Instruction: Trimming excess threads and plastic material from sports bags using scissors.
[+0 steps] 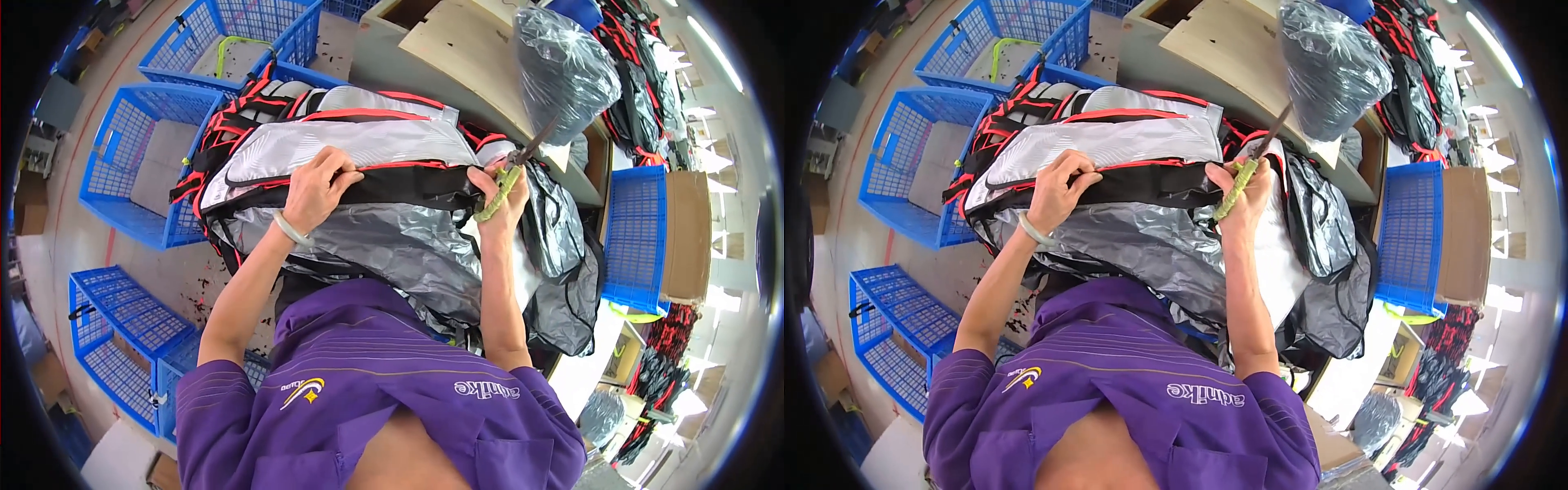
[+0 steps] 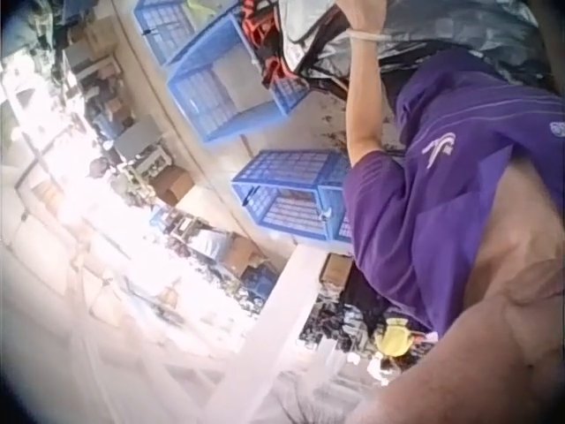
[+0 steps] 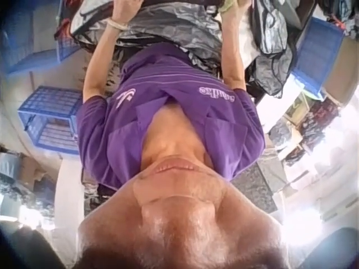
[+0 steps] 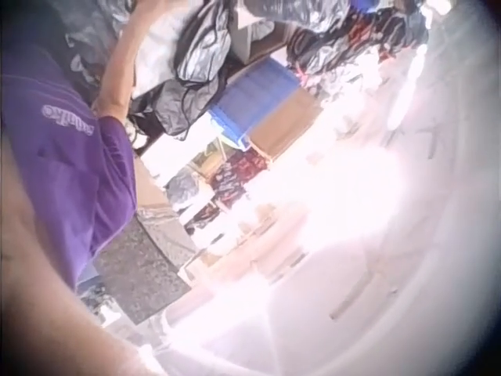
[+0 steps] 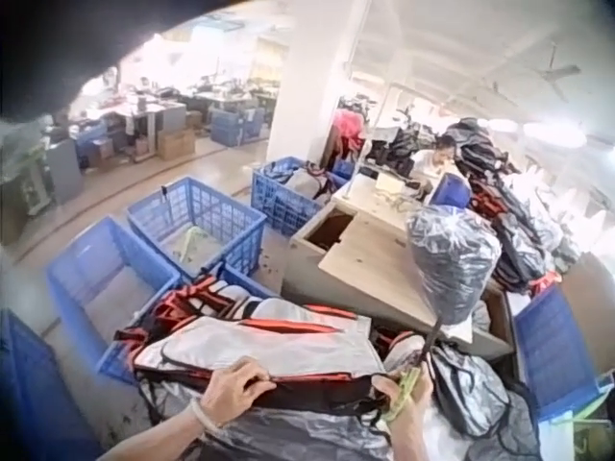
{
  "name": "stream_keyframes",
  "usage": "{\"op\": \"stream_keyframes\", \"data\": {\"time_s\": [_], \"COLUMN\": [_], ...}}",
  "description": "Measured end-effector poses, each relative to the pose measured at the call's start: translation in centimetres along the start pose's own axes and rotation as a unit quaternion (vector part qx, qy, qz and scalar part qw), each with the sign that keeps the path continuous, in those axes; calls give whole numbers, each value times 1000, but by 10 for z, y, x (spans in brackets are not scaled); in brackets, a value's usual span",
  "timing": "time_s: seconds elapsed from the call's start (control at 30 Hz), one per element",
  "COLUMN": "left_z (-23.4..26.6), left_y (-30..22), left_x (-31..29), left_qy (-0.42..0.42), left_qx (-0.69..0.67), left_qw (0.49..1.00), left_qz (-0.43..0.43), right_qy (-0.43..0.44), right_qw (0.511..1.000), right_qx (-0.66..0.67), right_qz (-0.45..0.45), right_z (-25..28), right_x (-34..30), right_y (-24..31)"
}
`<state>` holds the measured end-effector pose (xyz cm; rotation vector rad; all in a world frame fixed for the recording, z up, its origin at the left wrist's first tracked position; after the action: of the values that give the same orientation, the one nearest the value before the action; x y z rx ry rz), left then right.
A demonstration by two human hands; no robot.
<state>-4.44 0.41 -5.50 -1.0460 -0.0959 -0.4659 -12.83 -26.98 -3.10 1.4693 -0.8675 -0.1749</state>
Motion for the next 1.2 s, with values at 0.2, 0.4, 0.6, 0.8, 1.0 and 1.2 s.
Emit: {"op": "stream_keyframes", "data": {"time_s": [0.2,0.4,0.6,0.8,1.0,1.2], "left_z": [-3,-9,-9,-5,-6,-5], "left_y": [14,15,18,24,29,32], "left_x": [-4,-8,-11,-10,-1,6], "left_qy": [30,6,-2,-12,8,12], "left_qx": [-5,-32,-31,-60,-66,-90], "left_qw": [999,997,997,994,989,983], "left_qz": [42,64,77,89,135,162], "right_qy": [112,462,654,719,724,710], "right_qw": [976,735,600,556,597,646], "right_qx": [-185,-409,-388,-350,-280,-227], "right_qz": [-17,282,247,225,203,166], "right_z": [11,-66,-113,-127,-119,-111], "right_x": [13,42,39,29,26,27], "right_y": [1,36,-14,-37,-55,-65]}}
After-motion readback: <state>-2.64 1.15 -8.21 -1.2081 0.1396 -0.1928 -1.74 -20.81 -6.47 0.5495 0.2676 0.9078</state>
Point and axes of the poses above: each hand's wrist, its own x-axis towards the middle knuckle, its own z-axis out of the back of the hand, y = z × x, the point moved 8 cm from there along x, towards the middle knuckle, and after that the axes turned 13 degrees about z, right-handed, at the moved point
